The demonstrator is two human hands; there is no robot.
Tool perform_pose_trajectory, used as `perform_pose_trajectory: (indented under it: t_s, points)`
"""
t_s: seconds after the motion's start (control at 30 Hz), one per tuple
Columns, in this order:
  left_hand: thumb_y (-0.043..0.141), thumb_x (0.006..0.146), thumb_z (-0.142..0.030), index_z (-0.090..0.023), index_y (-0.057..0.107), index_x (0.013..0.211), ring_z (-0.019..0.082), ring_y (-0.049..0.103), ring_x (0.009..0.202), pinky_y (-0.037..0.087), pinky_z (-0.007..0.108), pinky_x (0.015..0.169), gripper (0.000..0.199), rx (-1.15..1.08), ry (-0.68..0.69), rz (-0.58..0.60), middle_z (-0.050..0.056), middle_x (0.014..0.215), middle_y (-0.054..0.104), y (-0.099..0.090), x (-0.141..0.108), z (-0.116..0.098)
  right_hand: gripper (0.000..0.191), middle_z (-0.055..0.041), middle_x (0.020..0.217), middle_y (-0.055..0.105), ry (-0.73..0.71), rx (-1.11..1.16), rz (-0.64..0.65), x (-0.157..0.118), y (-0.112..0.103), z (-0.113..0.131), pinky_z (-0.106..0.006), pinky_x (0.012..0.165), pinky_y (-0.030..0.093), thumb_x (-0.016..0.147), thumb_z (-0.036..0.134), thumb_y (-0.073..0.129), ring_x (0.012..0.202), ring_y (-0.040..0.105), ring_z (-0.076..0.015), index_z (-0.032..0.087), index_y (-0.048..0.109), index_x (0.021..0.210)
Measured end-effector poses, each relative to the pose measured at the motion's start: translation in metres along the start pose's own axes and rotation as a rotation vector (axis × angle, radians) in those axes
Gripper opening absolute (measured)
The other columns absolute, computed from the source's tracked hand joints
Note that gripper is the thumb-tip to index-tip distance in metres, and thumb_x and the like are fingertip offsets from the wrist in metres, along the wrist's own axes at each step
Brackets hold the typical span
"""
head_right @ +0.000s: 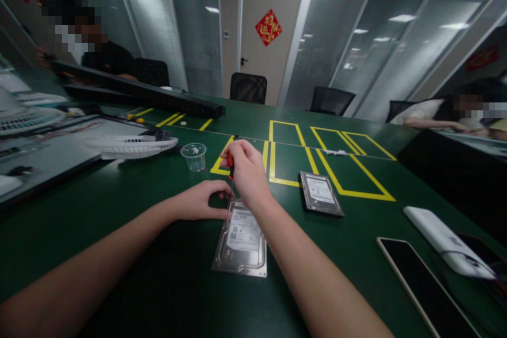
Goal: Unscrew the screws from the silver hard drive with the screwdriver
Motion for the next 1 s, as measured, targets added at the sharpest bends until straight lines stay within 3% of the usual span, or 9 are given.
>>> perform_pose_trajectory:
  t_s: [0.43,0.73,1.0]
  points:
    - [0.08,0.076,-0.052,-0.017,0.069,0.106,0.022,0.063,0.09,0.05,0.032,0.078,0.047,0.005,0.002,0.003,0.006,0.1,0.069,0.0003,-0.0002,-0.0008,0.015,0.0033,0.065,0.059,0.002,0.028,-0.026,-0.0009,-0.0011,0.0004,-0.027,0.062,0.044,0.087,0.03,0.056,0.062,0.056,-0.0119,0.022,0.056,0.075]
    - [0.08,0.076,-0.052,-0.017,0.069,0.107,0.023,0.063,0.091,0.05,0.033,0.079,0.048,-0.007,0.009,-0.005,0.007,0.101,0.07,0.0006,0.0001,0.0002,0.014,0.0003,0.076,0.063,0.002,-0.009,-0.017,0.0007,-0.0023,-0.0015,-0.027,0.06,0.043,0.085,0.03,0.056,0.063,0.056,-0.0117,0.022,0.06,0.074]
    - [0.08,0.076,-0.053,-0.017,0.069,0.106,0.023,0.063,0.09,0.05,0.033,0.078,0.048,0.001,0.01,-0.002,0.007,0.1,0.069,-0.0001,0.0,-0.0008,0.017,0.0028,0.066,0.056,-0.062,-0.085,-0.006,-0.0007,0.0,0.0074,-0.027,0.062,0.043,0.089,0.029,0.052,0.064,0.054,-0.0122,0.022,0.056,0.074]
Point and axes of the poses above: each hand's wrist, its own x-axis towards the middle knuckle, its own y-axis out of the palm, z = x × y, the point moved 10 cm from there along x, towards the middle knuckle
